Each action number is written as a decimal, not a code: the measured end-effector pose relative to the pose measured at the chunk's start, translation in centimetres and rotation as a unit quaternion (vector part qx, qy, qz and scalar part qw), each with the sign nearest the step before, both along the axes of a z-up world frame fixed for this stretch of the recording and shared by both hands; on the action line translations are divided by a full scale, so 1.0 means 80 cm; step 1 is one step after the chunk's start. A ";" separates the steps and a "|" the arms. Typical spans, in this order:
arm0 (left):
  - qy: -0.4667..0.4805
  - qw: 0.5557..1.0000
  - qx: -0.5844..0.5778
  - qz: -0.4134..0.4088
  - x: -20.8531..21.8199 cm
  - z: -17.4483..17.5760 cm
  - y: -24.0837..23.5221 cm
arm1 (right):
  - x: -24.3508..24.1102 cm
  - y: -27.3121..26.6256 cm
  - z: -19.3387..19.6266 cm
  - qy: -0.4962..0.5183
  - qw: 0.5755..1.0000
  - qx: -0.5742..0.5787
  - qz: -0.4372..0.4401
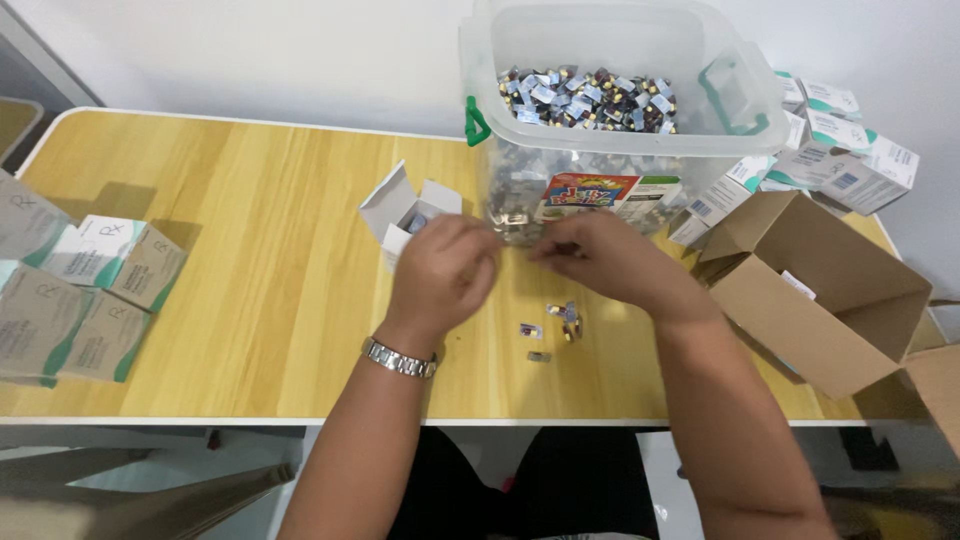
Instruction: The person opens a small white box and removes several small wrapped items, placing them on the table. They then pick up the items one by one and place them into a clear plastic container. The process is repeated with additional items from the box.
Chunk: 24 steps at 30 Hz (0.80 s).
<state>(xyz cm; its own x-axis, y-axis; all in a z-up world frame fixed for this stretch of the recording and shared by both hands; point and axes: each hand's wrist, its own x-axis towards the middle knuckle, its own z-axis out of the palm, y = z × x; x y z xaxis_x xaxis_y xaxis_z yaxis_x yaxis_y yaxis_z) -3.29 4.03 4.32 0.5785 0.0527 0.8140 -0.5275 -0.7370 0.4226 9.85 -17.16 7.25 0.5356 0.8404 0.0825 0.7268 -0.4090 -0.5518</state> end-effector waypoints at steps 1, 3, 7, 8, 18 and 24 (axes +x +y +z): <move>0.022 0.999 0.020 -0.035 0.002 0.000 -0.007 | 0.003 -0.018 -0.001 0.016 1.000 -0.009 0.003; 0.054 0.994 0.049 -0.085 0.003 0.000 -0.019 | 0.005 -0.041 -0.008 0.047 0.999 -0.025 0.009; 0.161 0.973 0.067 -0.152 0.003 0.002 -0.032 | -0.003 -0.062 -0.026 0.178 0.979 -0.100 0.003; 0.205 0.961 0.067 -0.171 0.005 0.002 -0.031 | -0.005 -0.062 -0.031 0.179 0.978 -0.101 0.017; 0.354 0.901 0.127 -0.218 0.017 -0.006 -0.042 | -0.018 -0.059 -0.040 0.130 0.987 -0.078 0.053; 0.369 0.898 0.116 -0.209 0.017 -0.003 -0.044 | -0.022 -0.056 -0.048 0.103 0.992 -0.066 0.017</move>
